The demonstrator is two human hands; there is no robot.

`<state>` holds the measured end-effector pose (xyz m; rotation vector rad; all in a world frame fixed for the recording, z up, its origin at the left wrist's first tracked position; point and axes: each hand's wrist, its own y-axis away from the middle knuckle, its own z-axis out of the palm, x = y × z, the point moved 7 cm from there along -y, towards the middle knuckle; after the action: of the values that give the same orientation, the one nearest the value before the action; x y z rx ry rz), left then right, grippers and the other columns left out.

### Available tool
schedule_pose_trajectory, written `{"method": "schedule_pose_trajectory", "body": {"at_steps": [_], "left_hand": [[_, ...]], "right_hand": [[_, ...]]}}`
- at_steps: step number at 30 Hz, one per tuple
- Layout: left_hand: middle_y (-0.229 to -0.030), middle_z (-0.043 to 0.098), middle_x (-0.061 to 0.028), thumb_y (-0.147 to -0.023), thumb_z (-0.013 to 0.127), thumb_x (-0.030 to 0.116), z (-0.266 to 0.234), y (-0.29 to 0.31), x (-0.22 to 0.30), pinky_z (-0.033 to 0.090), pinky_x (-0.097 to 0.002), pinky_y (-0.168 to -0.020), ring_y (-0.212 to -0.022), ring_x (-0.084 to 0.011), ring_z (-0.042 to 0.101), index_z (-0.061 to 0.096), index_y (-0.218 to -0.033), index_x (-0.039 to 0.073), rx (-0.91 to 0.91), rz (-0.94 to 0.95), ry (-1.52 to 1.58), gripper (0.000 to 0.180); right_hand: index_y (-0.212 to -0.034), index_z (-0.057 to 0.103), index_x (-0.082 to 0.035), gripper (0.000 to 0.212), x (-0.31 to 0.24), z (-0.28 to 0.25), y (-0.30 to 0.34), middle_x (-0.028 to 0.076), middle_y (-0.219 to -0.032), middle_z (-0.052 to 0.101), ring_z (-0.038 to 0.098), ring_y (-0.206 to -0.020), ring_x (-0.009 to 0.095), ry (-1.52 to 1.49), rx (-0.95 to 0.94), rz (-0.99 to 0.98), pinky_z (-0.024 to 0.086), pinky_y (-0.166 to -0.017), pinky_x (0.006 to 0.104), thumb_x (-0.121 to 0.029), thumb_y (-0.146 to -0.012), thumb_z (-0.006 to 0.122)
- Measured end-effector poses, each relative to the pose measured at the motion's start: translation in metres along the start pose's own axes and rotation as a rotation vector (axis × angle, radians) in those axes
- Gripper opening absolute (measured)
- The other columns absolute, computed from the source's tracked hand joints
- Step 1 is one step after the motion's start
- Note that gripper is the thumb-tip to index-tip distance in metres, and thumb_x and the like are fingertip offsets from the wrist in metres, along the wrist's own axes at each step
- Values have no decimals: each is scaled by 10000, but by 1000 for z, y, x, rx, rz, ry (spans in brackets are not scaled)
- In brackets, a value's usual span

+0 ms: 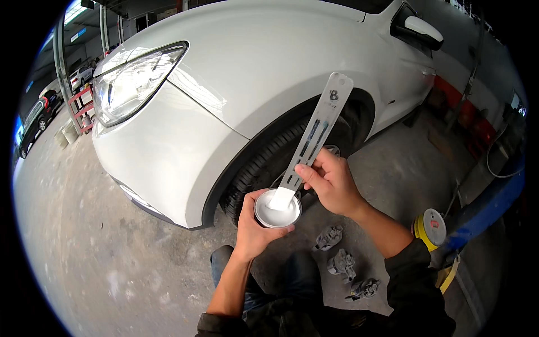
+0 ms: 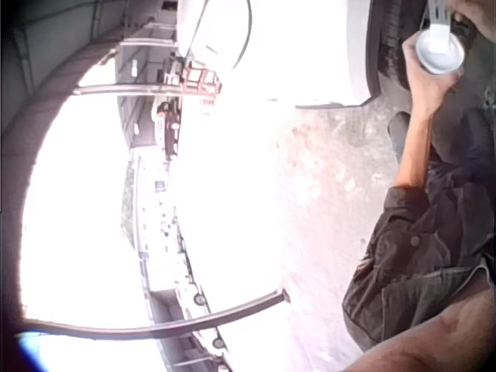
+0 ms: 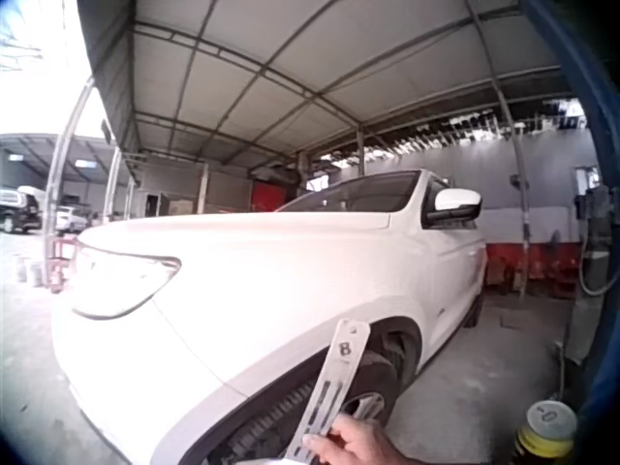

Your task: The person repeatedly dips a metal ruler into a small cup of white paint and applies the paint to the front fender of a white car. The person uses the ruler as a brush to spread the paint in vertical strokes along the car's body panel.

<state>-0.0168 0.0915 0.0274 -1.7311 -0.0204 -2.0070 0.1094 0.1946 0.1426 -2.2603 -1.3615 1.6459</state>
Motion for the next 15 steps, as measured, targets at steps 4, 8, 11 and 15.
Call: {"method": "schedule_pose_trajectory", "body": {"at_steps": [4,8,11,15], "left_hand": [[-1188,612,-98,-593,904,33,-9,-17,18,478,-326,-975,-1096,-178,597,469,-1248,14,66,62,7,786],[-1157,631,-83,-596,906,18,-26,-36,38,484,-333,-962,-1082,-186,606,487,-1267,18,180,103,-59,790],[-1143,627,-103,-638,889,24,-36,-51,40,506,-335,-922,-1050,-195,618,489,-1264,-1,236,116,-67,743],[-1135,625,-106,-649,882,19,-48,-59,44,514,-327,-906,-1029,-193,622,488,-1261,-5,309,166,-99,728]], "right_hand": [[-1006,620,9,154,-16,5,-20,21,-744,647,560,-625,55,-209,-10,-66,465,-557,238,-133,-952,642],[-912,616,23,211,-30,-15,-64,65,-646,621,538,-558,97,-33,181,-205,435,-533,296,-181,-949,650],[-767,546,38,326,-15,22,-71,157,-612,590,555,-532,240,104,71,-182,421,-540,371,-216,-920,680],[-718,471,16,379,-32,13,-100,128,-548,523,521,-481,194,0,175,-159,399,-496,344,-225,-949,651]]}}
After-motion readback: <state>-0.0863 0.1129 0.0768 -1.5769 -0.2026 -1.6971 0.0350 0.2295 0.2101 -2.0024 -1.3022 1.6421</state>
